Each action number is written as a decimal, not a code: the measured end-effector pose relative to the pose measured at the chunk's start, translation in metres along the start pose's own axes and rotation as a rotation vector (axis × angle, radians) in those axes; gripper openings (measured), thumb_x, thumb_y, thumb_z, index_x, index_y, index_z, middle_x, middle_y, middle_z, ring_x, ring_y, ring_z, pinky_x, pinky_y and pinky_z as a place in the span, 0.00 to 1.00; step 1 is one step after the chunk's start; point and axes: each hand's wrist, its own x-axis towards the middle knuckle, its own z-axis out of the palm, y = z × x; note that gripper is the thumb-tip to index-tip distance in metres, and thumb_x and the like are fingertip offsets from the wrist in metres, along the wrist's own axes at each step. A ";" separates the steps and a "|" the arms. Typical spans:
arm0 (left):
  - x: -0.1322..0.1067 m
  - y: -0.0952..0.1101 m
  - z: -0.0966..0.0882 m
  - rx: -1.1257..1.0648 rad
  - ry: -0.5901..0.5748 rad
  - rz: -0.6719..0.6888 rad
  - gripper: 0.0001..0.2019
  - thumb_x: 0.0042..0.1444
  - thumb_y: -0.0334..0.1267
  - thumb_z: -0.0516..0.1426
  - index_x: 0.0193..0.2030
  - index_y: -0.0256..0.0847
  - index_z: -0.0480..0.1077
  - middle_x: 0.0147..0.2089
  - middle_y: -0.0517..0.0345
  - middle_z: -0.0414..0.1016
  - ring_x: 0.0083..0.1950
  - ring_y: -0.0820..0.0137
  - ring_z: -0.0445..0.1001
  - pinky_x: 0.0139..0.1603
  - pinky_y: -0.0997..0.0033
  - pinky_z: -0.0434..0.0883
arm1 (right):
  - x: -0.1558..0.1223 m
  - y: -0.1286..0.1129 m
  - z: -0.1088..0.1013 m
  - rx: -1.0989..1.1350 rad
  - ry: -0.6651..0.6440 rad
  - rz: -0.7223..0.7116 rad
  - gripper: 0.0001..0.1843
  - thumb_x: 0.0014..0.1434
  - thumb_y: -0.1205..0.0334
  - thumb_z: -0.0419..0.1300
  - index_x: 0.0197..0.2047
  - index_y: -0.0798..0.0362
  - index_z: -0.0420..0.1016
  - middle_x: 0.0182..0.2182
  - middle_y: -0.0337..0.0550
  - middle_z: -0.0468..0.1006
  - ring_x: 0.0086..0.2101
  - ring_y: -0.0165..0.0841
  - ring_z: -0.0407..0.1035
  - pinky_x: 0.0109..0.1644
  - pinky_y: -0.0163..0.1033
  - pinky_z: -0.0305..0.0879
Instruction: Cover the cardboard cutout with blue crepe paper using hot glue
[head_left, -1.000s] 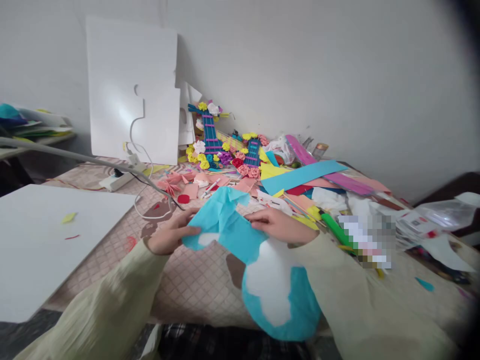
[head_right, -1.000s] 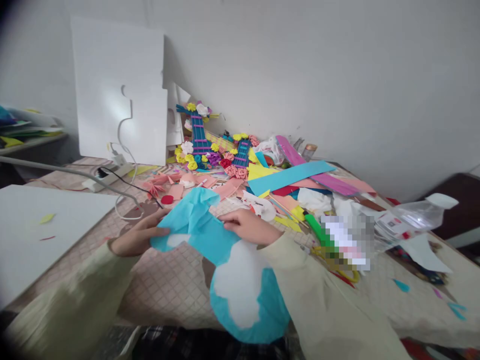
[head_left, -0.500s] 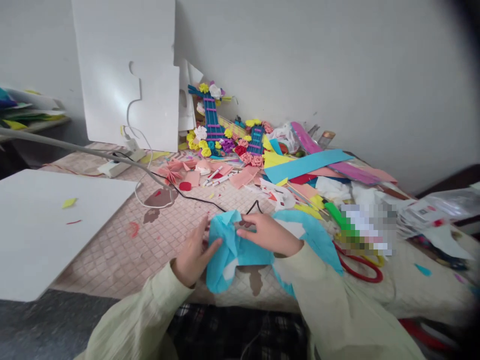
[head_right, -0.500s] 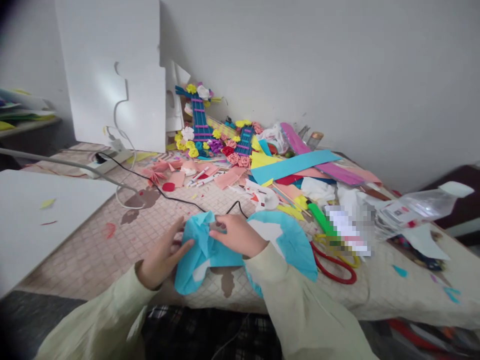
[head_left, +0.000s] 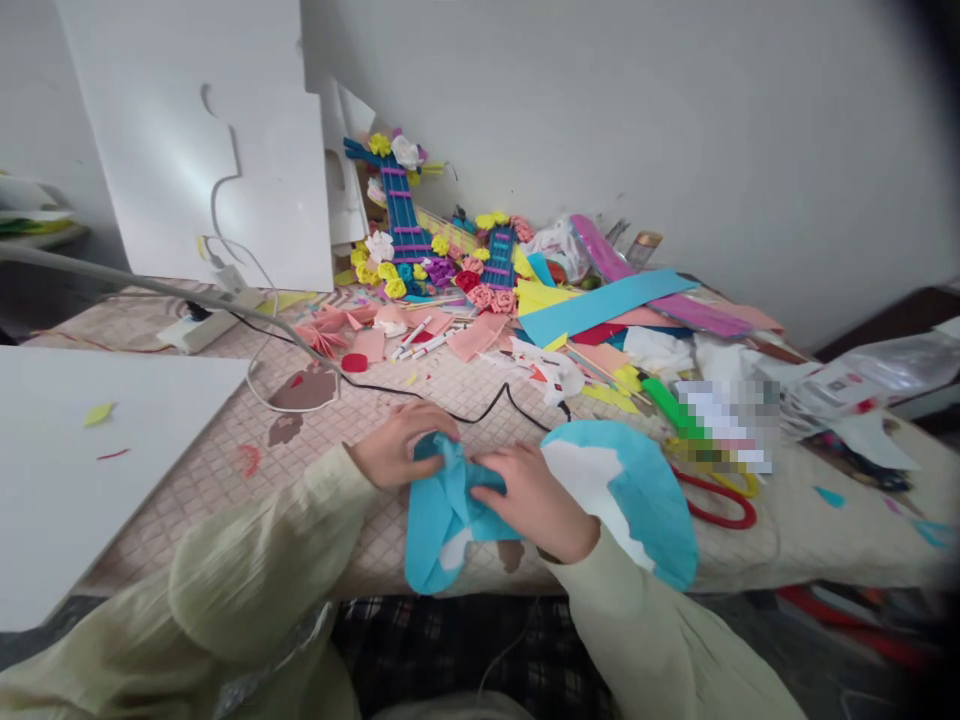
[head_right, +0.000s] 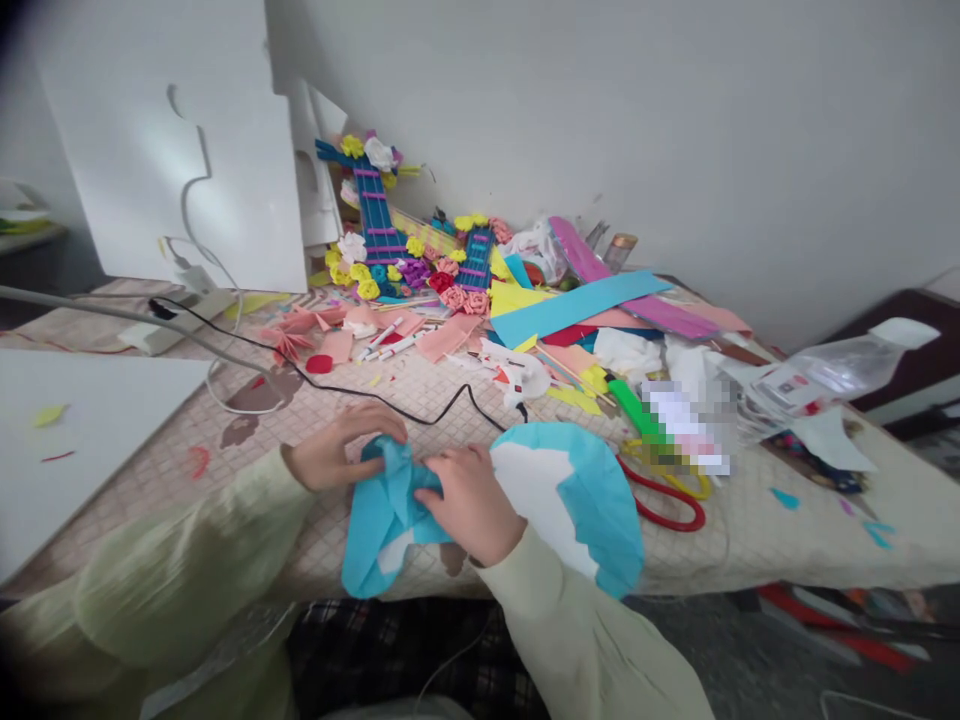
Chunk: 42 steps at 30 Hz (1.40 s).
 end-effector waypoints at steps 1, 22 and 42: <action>-0.003 0.001 -0.002 -0.006 0.015 0.026 0.09 0.51 0.36 0.54 0.40 0.40 0.70 0.42 0.52 0.74 0.47 0.64 0.67 0.53 0.61 0.61 | -0.003 -0.001 0.001 0.012 0.014 -0.004 0.10 0.54 0.60 0.58 0.40 0.53 0.74 0.35 0.44 0.76 0.42 0.37 0.68 0.53 0.46 0.52; -0.047 0.013 0.013 -0.142 0.216 -0.008 0.07 0.52 0.35 0.54 0.35 0.40 0.73 0.37 0.53 0.76 0.42 0.63 0.71 0.49 0.59 0.65 | -0.017 -0.009 0.038 0.140 0.254 -0.025 0.13 0.58 0.59 0.54 0.44 0.52 0.72 0.35 0.46 0.72 0.43 0.39 0.63 0.55 0.52 0.54; -0.049 -0.004 0.011 -0.202 0.034 -0.313 0.19 0.54 0.34 0.54 0.54 0.40 0.63 0.46 0.51 0.73 0.47 0.63 0.71 0.48 0.64 0.68 | -0.175 0.089 0.018 0.066 0.450 0.881 0.33 0.49 0.35 0.48 0.47 0.53 0.67 0.33 0.49 0.71 0.31 0.42 0.68 0.38 0.51 0.66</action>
